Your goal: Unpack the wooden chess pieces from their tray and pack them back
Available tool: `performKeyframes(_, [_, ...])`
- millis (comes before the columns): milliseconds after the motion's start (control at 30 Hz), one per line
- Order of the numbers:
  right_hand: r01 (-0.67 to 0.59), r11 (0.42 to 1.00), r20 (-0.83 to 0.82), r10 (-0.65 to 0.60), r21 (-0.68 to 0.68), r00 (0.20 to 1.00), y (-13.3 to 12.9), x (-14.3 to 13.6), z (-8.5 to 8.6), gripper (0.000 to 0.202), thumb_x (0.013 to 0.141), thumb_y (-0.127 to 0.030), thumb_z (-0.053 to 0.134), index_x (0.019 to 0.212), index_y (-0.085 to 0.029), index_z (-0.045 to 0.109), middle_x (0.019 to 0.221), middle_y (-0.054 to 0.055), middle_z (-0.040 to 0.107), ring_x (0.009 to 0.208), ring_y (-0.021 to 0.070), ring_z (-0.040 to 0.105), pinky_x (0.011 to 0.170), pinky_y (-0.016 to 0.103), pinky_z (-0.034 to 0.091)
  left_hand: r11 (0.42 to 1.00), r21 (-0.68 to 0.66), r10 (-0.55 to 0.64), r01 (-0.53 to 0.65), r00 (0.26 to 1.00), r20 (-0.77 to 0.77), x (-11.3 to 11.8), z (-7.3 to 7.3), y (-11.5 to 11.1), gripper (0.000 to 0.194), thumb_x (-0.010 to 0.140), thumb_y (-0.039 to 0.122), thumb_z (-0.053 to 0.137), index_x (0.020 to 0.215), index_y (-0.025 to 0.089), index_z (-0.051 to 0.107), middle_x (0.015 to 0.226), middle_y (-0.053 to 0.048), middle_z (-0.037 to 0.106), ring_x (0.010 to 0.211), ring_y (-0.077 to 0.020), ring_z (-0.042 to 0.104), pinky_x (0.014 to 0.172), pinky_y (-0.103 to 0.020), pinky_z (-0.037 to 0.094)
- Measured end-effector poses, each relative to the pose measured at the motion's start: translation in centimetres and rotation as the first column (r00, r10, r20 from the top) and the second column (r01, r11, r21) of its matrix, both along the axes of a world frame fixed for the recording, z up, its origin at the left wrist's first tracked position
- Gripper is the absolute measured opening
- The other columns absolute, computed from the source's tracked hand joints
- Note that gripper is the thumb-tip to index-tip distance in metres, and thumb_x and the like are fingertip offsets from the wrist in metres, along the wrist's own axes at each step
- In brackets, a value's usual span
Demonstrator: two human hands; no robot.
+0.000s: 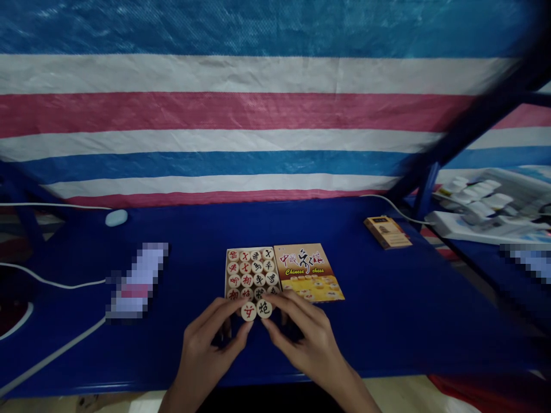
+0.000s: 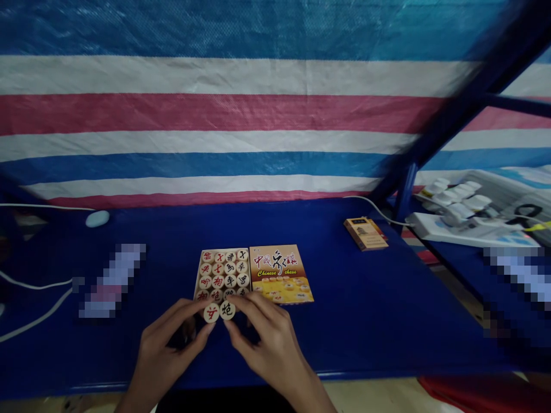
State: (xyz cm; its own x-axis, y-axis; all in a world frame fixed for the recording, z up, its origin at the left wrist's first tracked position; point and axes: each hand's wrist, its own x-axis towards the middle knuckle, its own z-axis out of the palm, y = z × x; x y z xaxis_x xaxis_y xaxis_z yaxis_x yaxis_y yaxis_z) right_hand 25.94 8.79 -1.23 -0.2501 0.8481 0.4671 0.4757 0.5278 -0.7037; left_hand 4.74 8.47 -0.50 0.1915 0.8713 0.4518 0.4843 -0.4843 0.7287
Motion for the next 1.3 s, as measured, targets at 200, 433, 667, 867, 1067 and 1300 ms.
performKeyframes(200, [-0.008, 1.000, -0.004, 0.008, 0.007, 1.000, 0.0, 0.1, -0.1, 0.044, 0.092, -0.019, 0.066, 0.133, -0.030, 0.059, 0.105, 0.004, 0.067, 0.080, 0.0141, 0.064, 0.072, 0.029, 0.058, 1.000, -0.004, -0.011, 0.011, 1.000, -0.005, 0.0, 0.0, 0.0, 0.033, 0.091, 0.017, 0.066, 0.123, 0.027, 0.066, 0.086, 0.002, 0.067, 0.057, -0.0068, 0.057, 0.055, -0.020, 0.053])
performKeyframes(433, [-0.008, 1.000, 0.011, 0.008, 0.005, 1.000, 0.1, 0.2, -0.4, 0.041, 0.093, -0.021, 0.066, 0.132, -0.029, 0.059, 0.102, 0.004, 0.067, 0.080, 0.0150, 0.064, 0.072, 0.030, 0.058, 1.000, 0.008, -0.009, 0.009, 1.000, -0.009, 0.0, 0.0, 0.1, 0.035, 0.091, 0.016, 0.066, 0.124, 0.027, 0.065, 0.089, 0.002, 0.068, 0.059, -0.0061, 0.058, 0.059, -0.019, 0.054])
performKeyframes(667, [-0.029, 0.999, 0.049, 0.030, -0.014, 0.998, -0.1, 0.1, 0.0, 0.039, 0.093, -0.022, 0.067, 0.130, -0.027, 0.060, 0.104, 0.004, 0.068, 0.090, 0.0157, 0.067, 0.079, 0.031, 0.057, 1.000, 0.001, 0.030, -0.030, 0.999, -0.023, 0.1, 0.0, -0.1, 0.032, 0.093, 0.017, 0.065, 0.123, 0.028, 0.065, 0.096, 0.001, 0.068, 0.062, -0.0063, 0.060, 0.060, -0.020, 0.054])
performKeyframes(867, [0.046, 0.999, 0.031, -0.047, 0.028, 0.998, 0.9, 0.2, 1.0, 0.034, 0.093, -0.024, 0.066, 0.126, -0.026, 0.063, 0.100, 0.004, 0.068, 0.091, 0.0180, 0.066, 0.077, 0.032, 0.056, 0.984, 0.073, 0.167, -0.162, 0.984, -0.065, -0.3, 0.5, 1.1, 0.030, 0.093, 0.021, 0.066, 0.123, 0.028, 0.067, 0.113, -0.004, 0.066, 0.090, -0.0152, 0.067, 0.076, -0.029, 0.058])
performKeyframes(1067, [0.081, 0.992, 0.188, -0.098, 0.098, 0.977, 6.2, 0.9, 4.2, 0.027, 0.098, -0.031, 0.059, 0.121, -0.023, 0.067, 0.104, 0.007, 0.069, 0.095, 0.0212, 0.066, 0.087, 0.038, 0.053, 0.987, 0.119, 0.140, -0.111, 0.953, -0.270, -1.2, 2.1, 7.7, 0.025, 0.094, 0.028, 0.065, 0.119, 0.029, 0.070, 0.116, -0.004, 0.067, 0.105, -0.0216, 0.064, 0.092, -0.041, 0.055])
performKeyframes(1300, [0.069, 0.984, 0.454, -0.139, 0.167, 0.880, 10.4, 0.4, 4.0, 0.023, 0.097, -0.037, 0.061, 0.115, -0.024, 0.070, 0.102, 0.006, 0.070, 0.096, 0.0243, 0.058, 0.082, 0.039, 0.041, 0.996, 0.082, 0.001, 0.029, 0.940, -0.342, -1.1, 1.1, 11.3, 0.023, 0.094, 0.026, 0.065, 0.117, 0.028, 0.071, 0.121, -0.005, 0.066, 0.115, -0.0234, 0.061, 0.096, -0.043, 0.054])
